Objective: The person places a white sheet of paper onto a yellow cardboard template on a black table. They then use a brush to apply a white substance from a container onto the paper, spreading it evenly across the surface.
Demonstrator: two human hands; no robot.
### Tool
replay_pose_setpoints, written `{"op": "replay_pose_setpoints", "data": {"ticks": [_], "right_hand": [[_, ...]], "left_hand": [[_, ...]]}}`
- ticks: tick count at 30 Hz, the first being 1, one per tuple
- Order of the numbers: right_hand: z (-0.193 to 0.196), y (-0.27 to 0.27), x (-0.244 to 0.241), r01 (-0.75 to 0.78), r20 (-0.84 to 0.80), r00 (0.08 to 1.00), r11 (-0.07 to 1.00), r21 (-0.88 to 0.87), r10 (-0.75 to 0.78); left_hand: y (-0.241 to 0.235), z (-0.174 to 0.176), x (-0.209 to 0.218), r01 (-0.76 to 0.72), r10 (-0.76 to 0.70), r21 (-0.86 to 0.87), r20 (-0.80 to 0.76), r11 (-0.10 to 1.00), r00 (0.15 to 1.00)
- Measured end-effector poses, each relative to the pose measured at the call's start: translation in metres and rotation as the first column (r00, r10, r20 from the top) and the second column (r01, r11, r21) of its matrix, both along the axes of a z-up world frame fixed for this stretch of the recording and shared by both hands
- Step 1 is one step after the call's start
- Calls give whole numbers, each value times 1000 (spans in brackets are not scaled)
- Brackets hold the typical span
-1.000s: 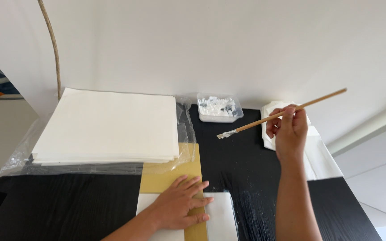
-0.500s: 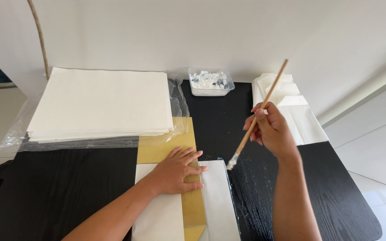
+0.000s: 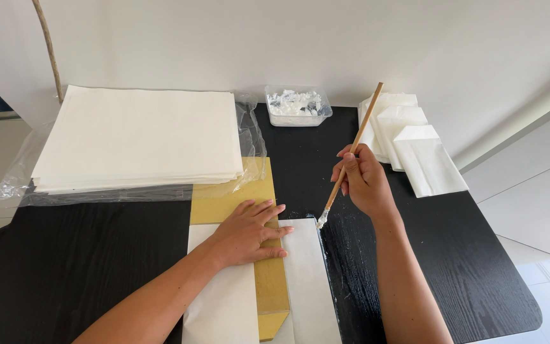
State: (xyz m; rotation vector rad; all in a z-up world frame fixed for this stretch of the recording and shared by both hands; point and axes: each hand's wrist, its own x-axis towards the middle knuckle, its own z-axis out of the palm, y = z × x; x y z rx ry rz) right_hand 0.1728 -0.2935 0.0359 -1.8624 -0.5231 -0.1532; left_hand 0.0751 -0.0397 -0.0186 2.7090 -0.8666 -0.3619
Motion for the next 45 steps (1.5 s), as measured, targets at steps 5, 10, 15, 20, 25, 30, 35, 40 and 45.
{"op": "replay_pose_setpoints", "data": {"ticks": [5, 10, 15, 20, 25, 30, 35, 40, 45], "right_hand": [[5, -2, -3, 13, 31, 999, 1000, -17, -13], [2, 0, -3, 10, 23, 1000, 1000, -27, -10], [10, 2, -11, 49, 63, 997, 999, -20, -48], [17, -6, -13, 58, 85, 995, 998, -19, -57], [20, -8, -14, 59, 71, 996, 998, -15, -58], [19, -5, -16, 62, 95, 994, 997, -48, -57], [17, -4, -16, 60, 100, 993, 997, -51, -55], [18, -7, -14, 59, 121, 991, 997, -40, -54], [18, -9, -15, 60, 116, 992, 997, -43, -55]], "left_hand": [[0, 2, 1, 3, -3, 18, -3, 1000, 1000], [-2, 4, 2, 4, -4, 33, -7, 999, 1000], [-3, 6, -1, -10, 12, 50, -44, 999, 999], [-4, 8, -2, -4, 8, 67, -48, 998, 999], [-4, 6, -1, -7, 9, 59, -32, 998, 999], [-6, 1, 1, -25, 26, 50, -10, 998, 1000], [-5, -1, 3, -22, 22, 52, -6, 998, 1000], [-7, 5, 3, -32, 34, 65, -22, 997, 999], [-9, 11, -2, -16, 19, 68, -42, 998, 999]]}}
